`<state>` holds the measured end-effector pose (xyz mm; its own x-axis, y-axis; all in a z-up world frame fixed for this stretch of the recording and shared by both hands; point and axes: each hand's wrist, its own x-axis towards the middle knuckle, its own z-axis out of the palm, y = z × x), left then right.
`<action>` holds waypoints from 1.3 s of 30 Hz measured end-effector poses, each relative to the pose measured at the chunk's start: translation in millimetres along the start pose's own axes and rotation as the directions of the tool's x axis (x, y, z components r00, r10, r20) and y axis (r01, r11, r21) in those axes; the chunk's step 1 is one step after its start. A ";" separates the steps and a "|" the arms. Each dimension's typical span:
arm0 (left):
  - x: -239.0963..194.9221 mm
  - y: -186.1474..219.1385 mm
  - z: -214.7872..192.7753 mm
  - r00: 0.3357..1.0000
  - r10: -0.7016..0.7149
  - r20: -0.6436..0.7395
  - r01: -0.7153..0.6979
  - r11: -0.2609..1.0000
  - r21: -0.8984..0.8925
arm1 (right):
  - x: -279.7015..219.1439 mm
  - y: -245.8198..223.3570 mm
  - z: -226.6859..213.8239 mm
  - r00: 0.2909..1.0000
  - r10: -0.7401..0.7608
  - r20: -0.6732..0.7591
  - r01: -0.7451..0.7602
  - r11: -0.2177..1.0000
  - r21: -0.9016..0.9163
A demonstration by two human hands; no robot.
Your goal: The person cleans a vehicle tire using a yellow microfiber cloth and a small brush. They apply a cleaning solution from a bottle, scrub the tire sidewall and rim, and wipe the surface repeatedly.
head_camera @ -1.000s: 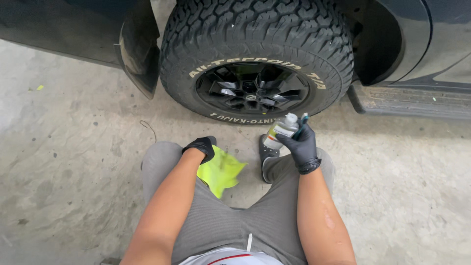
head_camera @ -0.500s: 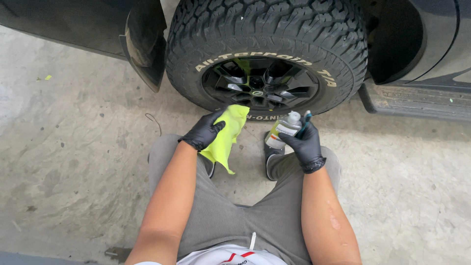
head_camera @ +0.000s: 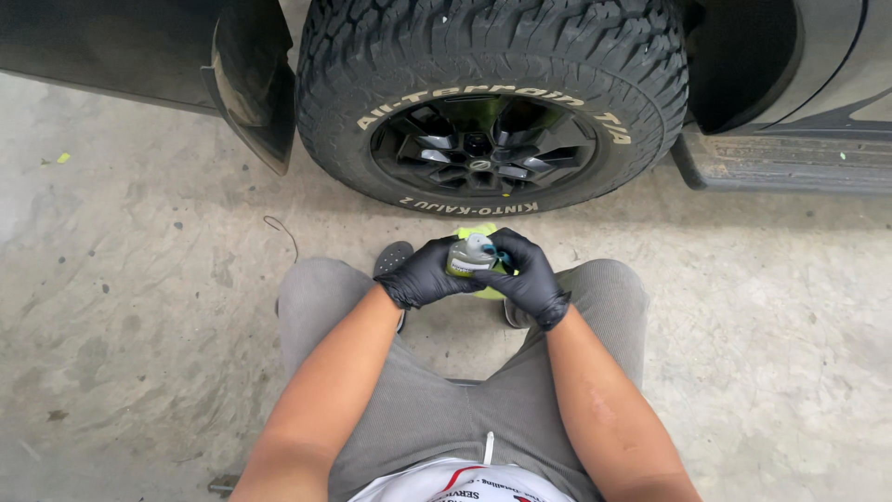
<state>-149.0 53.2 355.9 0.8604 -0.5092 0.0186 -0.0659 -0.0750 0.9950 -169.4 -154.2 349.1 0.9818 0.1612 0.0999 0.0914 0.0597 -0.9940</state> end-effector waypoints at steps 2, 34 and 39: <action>-3.5 -18.0 -10.6 0.998 -0.059 0.016 0.059 0.998 -0.028 | 1.5 -4.9 -19.7 0.998 -0.001 0.064 0.007 0.996 -0.089; 10.2 -14.6 -61.8 0.962 -0.255 0.093 0.189 0.875 0.447 | 12.0 43.9 -49.6 0.938 0.347 0.010 -0.326 0.891 -0.317; -1.6 1.6 -49.3 0.986 -0.125 0.112 0.119 0.991 0.056 | 26.2 54.6 -40.3 0.904 0.427 -0.027 -0.417 0.866 -0.275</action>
<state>-125.5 96.2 362.3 0.8002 -0.5883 -0.1168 0.0090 -0.1830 0.9831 -132.0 -186.5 295.6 0.9310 0.1442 -0.3352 -0.2851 -0.2861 -0.9148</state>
